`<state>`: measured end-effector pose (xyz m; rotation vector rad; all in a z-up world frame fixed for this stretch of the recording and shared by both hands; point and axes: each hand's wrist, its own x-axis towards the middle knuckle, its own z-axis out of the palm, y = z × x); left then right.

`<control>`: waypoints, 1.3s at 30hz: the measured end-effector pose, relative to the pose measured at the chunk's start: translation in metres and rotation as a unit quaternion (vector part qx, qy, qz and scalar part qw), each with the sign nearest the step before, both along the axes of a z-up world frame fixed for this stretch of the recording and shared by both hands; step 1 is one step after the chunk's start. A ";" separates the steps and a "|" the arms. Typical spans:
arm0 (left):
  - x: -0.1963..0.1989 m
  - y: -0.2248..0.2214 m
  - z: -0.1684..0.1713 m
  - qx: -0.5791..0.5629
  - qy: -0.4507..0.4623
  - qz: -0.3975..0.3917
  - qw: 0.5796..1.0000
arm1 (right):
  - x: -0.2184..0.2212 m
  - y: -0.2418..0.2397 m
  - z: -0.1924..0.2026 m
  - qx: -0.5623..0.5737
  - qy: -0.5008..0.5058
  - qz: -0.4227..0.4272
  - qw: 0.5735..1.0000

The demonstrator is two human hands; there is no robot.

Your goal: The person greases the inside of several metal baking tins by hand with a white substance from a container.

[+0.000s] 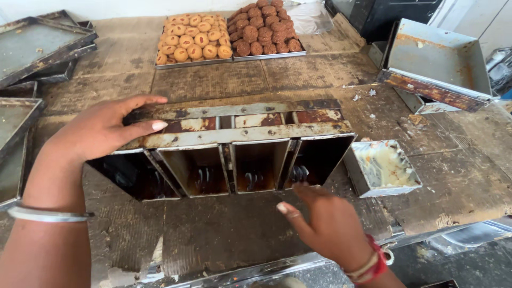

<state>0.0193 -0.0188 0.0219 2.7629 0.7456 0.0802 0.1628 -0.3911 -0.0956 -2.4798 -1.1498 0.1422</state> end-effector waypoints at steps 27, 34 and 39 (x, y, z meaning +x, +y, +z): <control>-0.007 0.016 -0.002 0.004 -0.033 -0.084 0.996 | -0.028 0.043 0.004 0.085 0.001 0.116 0.990; -0.005 0.017 -0.001 0.008 -0.031 -0.088 0.996 | -0.034 0.098 -0.006 -0.012 -0.123 0.097 0.988; -0.002 0.013 -0.002 -0.007 0.005 -0.042 0.999 | -0.021 0.095 0.005 0.275 0.010 0.074 0.958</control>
